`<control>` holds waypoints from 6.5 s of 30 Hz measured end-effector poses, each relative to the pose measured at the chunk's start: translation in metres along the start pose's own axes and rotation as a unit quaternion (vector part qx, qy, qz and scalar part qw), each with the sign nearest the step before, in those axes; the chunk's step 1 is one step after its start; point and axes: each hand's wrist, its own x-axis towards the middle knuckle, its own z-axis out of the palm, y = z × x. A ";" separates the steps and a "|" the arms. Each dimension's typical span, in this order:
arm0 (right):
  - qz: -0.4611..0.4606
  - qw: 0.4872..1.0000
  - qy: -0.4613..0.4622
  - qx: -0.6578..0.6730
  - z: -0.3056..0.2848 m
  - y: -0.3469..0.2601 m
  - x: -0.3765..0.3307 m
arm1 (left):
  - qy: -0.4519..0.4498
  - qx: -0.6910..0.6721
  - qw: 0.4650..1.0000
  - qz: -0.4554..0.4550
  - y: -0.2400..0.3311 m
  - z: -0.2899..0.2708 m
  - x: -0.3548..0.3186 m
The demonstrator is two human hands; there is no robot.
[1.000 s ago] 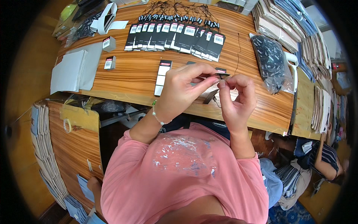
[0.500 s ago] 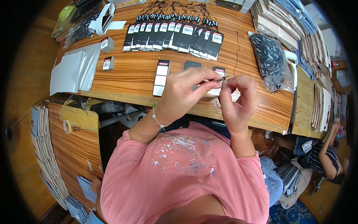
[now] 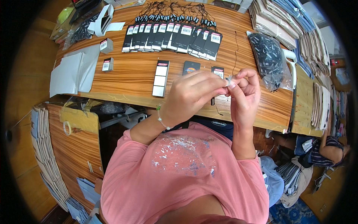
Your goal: The person threads plastic fasteners through brand tags and garment labels by hand.
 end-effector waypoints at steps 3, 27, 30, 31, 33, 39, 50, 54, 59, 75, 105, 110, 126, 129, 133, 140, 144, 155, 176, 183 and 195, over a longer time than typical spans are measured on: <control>0.013 0.999 -0.012 0.051 -0.003 0.005 0.000 | 0.016 0.004 1.000 0.020 -0.003 0.003 -0.001; 0.206 0.974 -0.051 0.080 -0.024 0.013 -0.006 | -0.045 0.163 0.949 0.264 -0.025 -0.008 0.003; 0.028 0.995 0.033 -0.094 -0.017 0.010 -0.003 | -0.037 0.157 0.956 0.244 -0.028 -0.008 -0.001; 0.003 0.996 0.041 -0.079 -0.016 0.007 -0.001 | -0.037 0.158 0.958 0.237 -0.031 -0.007 -0.005; -0.048 0.996 0.057 -0.050 -0.013 -0.005 0.005 | -0.031 0.147 0.964 0.219 -0.035 -0.007 -0.012; -0.166 0.982 0.000 -0.089 -0.003 -0.028 0.011 | 0.047 0.103 0.979 0.169 -0.040 -0.009 -0.023; -0.170 0.984 -0.054 -0.004 0.017 -0.035 0.020 | 0.019 -0.526 0.840 -0.131 -0.035 -0.008 -0.020; -0.163 0.984 -0.071 0.014 0.011 -0.040 0.016 | 0.008 -0.491 0.867 -0.083 -0.040 0.003 -0.019; -0.134 0.985 -0.079 0.080 0.007 -0.034 0.020 | -0.065 -0.383 0.921 0.037 -0.045 0.006 -0.022; -0.121 0.976 -0.116 0.142 -0.001 -0.046 0.008 | 0.123 -0.667 0.675 -0.290 -0.025 0.026 -0.041; -0.053 0.984 -0.168 0.012 0.010 -0.064 -0.009 | -0.200 -0.658 0.677 -0.261 -0.007 0.013 -0.041; -0.080 0.982 -0.169 0.010 0.004 -0.057 -0.003 | -0.224 -0.625 0.705 -0.248 -0.005 0.017 -0.044; -0.104 0.988 -0.109 0.026 -0.007 -0.058 0.004 | -0.184 -0.610 0.720 -0.274 -0.016 0.021 -0.051; -0.109 0.988 -0.109 0.017 -0.007 -0.059 0.004 | -0.185 -0.594 0.742 -0.252 -0.010 0.020 -0.048; -0.136 0.986 -0.086 0.044 -0.006 -0.063 0.004 | -0.176 -0.551 0.763 -0.290 -0.002 0.013 -0.046; -0.143 0.987 -0.070 0.014 -0.013 -0.064 0.006 | -0.125 -0.454 0.836 -0.282 -0.023 0.014 -0.052; -0.134 0.988 -0.070 0.016 -0.001 -0.052 0.016 | -0.096 -0.462 0.842 -0.261 -0.025 -0.001 -0.056; -0.132 0.987 -0.062 -0.064 0.005 -0.036 0.032 | -0.234 -0.451 0.827 -0.241 -0.028 -0.027 -0.026; 0.008 0.976 -0.091 -0.195 -0.014 -0.002 0.080 | -0.057 -0.551 0.761 -0.337 -0.073 -0.029 0.007; 0.173 0.966 -0.185 -0.056 -0.003 0.023 0.068 | -0.071 -0.524 0.780 -0.335 -0.069 -0.025 0.010; 0.016 0.963 -0.123 -0.238 -0.015 0.008 0.093 | -0.132 -0.446 0.822 -0.329 -0.060 -0.029 0.016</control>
